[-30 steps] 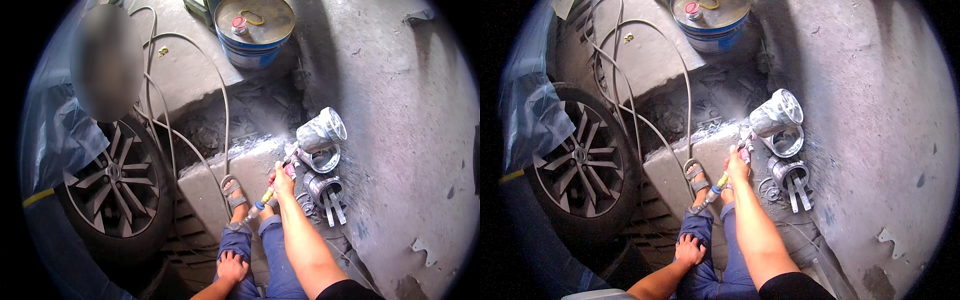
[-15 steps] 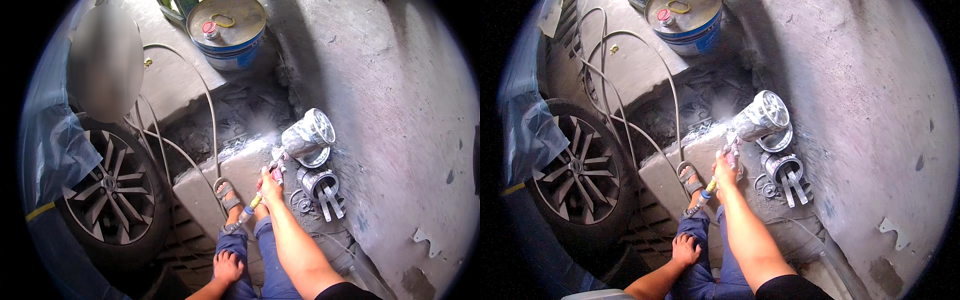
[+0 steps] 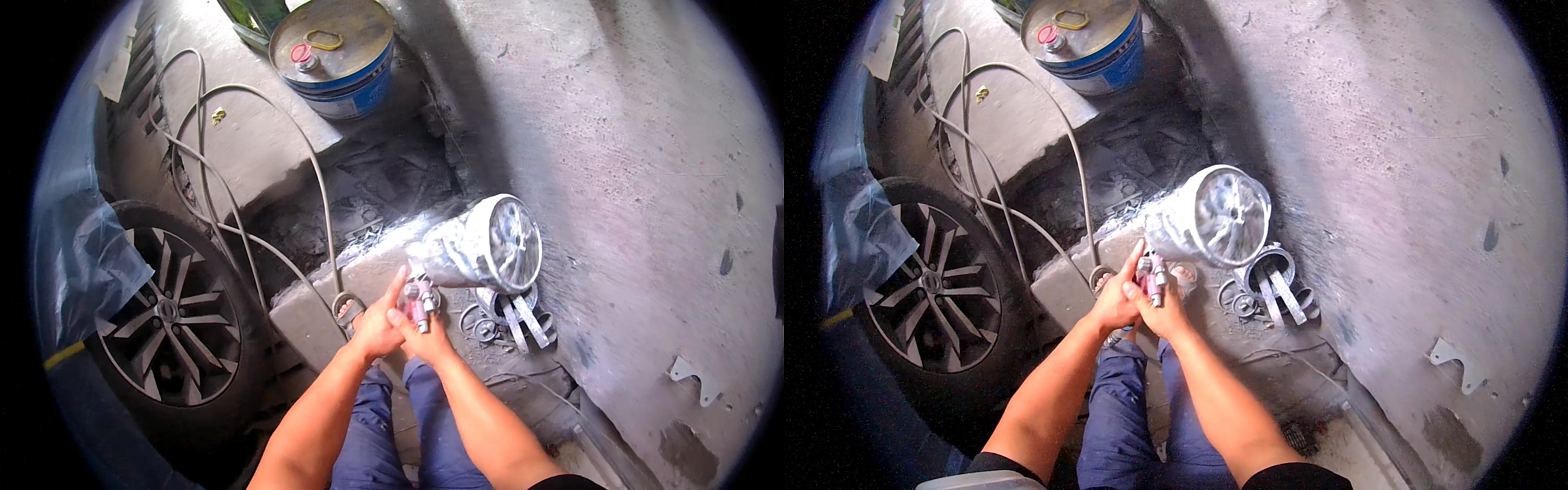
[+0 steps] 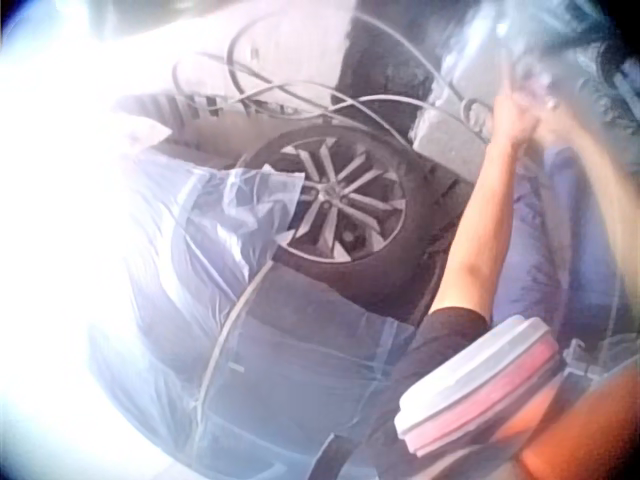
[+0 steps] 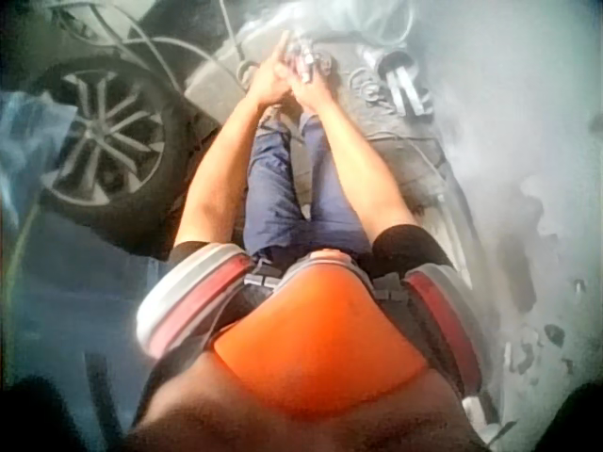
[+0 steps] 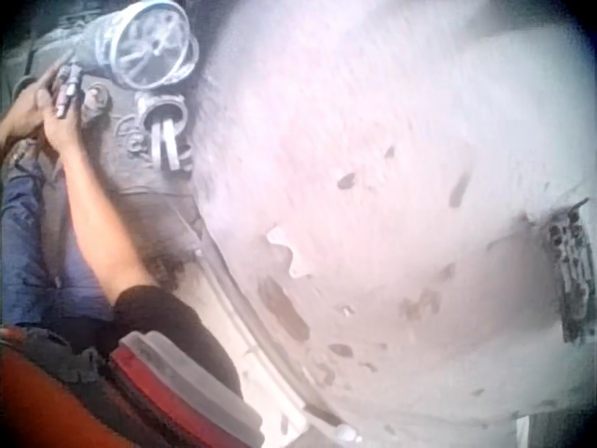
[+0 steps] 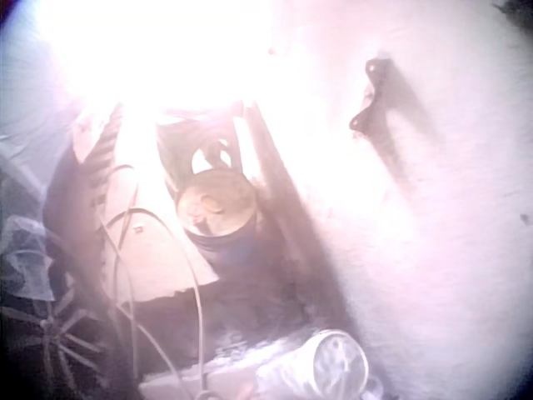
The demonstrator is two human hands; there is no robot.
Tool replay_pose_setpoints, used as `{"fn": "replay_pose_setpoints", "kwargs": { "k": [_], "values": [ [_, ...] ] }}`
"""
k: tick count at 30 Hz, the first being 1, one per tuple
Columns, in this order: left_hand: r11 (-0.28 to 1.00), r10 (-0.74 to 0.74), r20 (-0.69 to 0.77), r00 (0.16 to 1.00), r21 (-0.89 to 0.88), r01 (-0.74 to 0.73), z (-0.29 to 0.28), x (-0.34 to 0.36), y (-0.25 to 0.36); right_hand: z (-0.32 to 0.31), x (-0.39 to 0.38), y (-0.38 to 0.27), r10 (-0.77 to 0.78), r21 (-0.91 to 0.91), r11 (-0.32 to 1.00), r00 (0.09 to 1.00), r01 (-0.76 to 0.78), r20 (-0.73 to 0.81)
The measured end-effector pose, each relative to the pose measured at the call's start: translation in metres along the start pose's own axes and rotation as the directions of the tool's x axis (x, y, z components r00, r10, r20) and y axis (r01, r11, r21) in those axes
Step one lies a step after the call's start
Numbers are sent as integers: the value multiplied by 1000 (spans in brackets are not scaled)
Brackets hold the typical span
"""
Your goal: The person uses a spray gun to apply paint to the side of a car in a workshop. They then walk to a shelf, retrieve a container, pour liquid into the spray gun cup, and test spray the gun onto the floor.
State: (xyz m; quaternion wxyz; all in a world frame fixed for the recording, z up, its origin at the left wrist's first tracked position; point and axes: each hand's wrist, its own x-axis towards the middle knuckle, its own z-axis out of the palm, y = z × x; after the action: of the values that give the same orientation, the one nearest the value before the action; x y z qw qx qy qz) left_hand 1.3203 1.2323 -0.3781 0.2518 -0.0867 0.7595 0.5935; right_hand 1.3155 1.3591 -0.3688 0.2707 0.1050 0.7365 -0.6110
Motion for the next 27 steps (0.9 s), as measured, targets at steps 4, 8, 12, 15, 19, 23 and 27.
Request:
{"fn": "replay_pose_setpoints", "kwargs": {
  "k": [4, 8, 12, 15, 19, 23, 27],
  "values": [
    [988, -118, -65, 991, -110, 110, 14, -7, 9, -54, -12, -28, -94, -385, 897, 945, 216, 313],
    [991, -94, -189, 977, 72, 109, 23, -13, 3, -134, -13, -62, 208, 84, 975, 977, -204, -46],
    [945, -160, -306, 939, 227, 236, 37, -11, 18, -166, -12, -141, -176, 39, 982, 968, 186, -177],
    [948, -98, -353, 930, 250, 195, 48, -18, 12, -150, -7, -175, -157, -498, 860, 986, 112, -49],
    [878, 44, -463, 885, 441, 187, 58, -23, 7, -145, -4, -161, -115, -522, 853, 972, -10, -206],
    [902, -162, -317, 935, 337, 271, 59, -30, 14, -148, -6, -135, -210, -519, 854, 942, 45, -263],
    [960, -188, 104, 977, 228, 160, 41, -34, 6, -144, -20, -154, -468, -743, 603, 883, 290, -35]
  ]
}}
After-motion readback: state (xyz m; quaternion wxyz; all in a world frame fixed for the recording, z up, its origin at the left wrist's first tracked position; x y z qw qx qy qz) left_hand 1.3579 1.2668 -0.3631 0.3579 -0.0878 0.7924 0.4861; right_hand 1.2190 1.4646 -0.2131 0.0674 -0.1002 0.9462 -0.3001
